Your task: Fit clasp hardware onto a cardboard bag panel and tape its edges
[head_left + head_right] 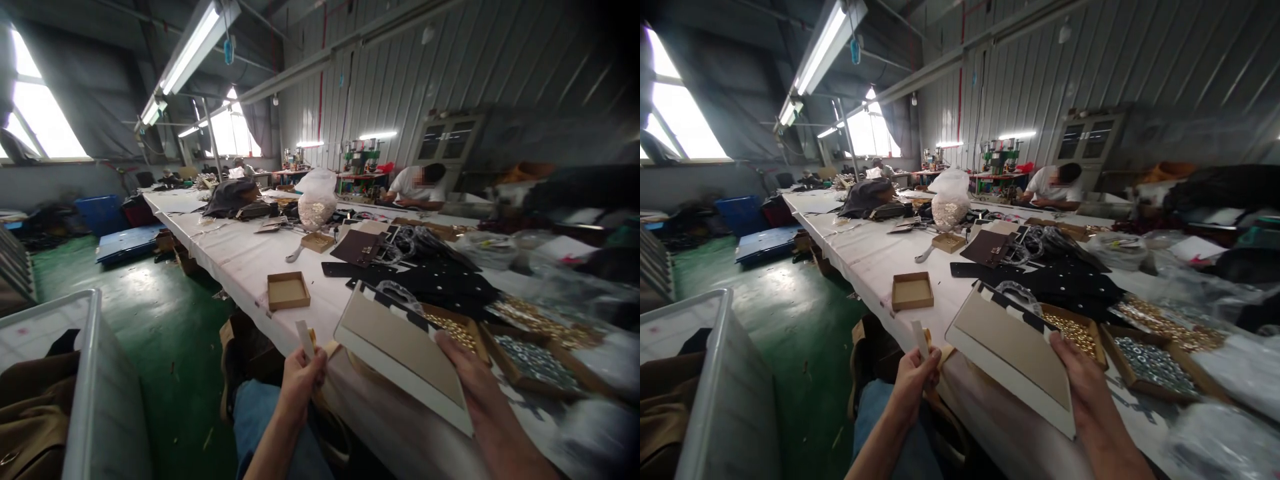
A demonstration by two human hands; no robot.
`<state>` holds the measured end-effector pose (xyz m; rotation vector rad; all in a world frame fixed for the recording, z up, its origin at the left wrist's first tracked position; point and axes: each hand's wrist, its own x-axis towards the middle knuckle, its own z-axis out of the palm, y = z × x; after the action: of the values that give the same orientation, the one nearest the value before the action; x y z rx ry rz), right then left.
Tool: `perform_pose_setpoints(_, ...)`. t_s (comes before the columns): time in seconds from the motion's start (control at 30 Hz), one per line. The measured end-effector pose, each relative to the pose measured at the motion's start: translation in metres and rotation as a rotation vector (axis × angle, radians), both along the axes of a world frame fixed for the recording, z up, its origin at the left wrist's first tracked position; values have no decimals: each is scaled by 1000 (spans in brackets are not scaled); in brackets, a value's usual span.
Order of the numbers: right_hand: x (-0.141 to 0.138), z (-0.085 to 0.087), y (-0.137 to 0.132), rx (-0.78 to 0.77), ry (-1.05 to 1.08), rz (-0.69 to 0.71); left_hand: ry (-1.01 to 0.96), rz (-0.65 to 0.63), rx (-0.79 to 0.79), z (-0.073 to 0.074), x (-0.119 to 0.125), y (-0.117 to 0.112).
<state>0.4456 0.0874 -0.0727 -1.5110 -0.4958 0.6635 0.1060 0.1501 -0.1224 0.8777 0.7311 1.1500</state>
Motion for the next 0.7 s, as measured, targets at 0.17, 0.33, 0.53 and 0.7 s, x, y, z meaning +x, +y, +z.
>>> perform_pose_setpoints(0.17,20,-24,14,-169,-300,29,3,60,11,0,1,1)
perform_pose_setpoints(0.33,29,-30,14,-214,-628,-79,82,79,45,-10,4,5)
perform_pose_setpoints(0.53,18,-14,14,-64,-708,14,249,132,144,-10,17,4)
perform_pose_setpoints(0.7,-4,8,4,-36,-833,-74,378,183,230,1,16,0)
